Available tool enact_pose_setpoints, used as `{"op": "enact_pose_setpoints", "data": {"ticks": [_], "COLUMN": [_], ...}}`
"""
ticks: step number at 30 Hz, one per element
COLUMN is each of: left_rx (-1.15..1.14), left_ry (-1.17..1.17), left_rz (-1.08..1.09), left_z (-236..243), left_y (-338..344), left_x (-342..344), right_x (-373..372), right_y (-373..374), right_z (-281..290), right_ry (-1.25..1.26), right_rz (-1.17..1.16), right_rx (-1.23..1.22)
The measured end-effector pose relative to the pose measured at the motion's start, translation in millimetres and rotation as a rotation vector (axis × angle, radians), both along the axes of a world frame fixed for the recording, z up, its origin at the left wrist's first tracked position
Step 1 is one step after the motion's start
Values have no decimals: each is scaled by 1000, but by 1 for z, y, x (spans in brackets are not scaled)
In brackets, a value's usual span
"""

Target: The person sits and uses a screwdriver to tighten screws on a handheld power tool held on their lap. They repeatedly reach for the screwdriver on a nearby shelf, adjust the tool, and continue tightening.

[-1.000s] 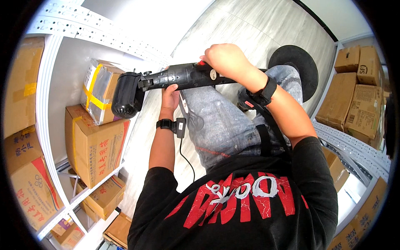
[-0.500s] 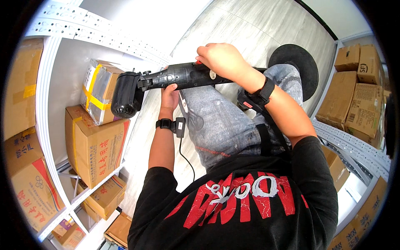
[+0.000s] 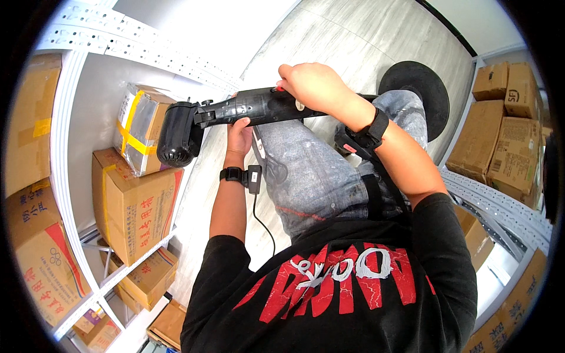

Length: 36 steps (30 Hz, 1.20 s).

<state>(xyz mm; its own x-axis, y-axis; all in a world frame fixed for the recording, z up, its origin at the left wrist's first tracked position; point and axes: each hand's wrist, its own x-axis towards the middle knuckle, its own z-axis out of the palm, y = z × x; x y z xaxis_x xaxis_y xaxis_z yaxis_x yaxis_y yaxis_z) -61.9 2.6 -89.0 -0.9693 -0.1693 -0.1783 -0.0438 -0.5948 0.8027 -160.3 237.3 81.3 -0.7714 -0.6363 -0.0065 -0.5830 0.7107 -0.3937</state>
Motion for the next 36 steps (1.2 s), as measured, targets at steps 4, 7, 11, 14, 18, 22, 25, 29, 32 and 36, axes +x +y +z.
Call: {"op": "enact_pose_setpoints", "data": {"ticks": [4,7,11,14,18,22,25,29,32,36], "left_rx": [9,13,21,16,8,1,-3,-12,-7,-10], "left_ry": [23,13,-14,-14,4,11,3,-41,-19,-26], "left_rz": [-12,-9,-17,-11,2,-3,0,-5,1,2], "left_z": [3,1,2,-3,-1,1,4,-6,-5,-6], "left_y": [0,-1,0,-4,-1,0,3,-5,-3,-3], "left_x": [-2,-1,-1,0,0,-1,-1,2,1,-1], "right_x": [-1,-7,-3,-1,-2,-5,-2,3,-2,-10], "right_y": [6,7,-2,-3,5,5,0,1,7,7], "right_z": [-8,-9,-12,-12,-10,-11,-8,-1,-4,-15], "right_ry": [91,115,114,97,148,151,96,66,142,112], "right_rz": [102,181,46,-31,103,168,48,11,144,182], "right_rx": [-289,-368,-194,-176,-338,-277,-114,-141,-286,-326]}}
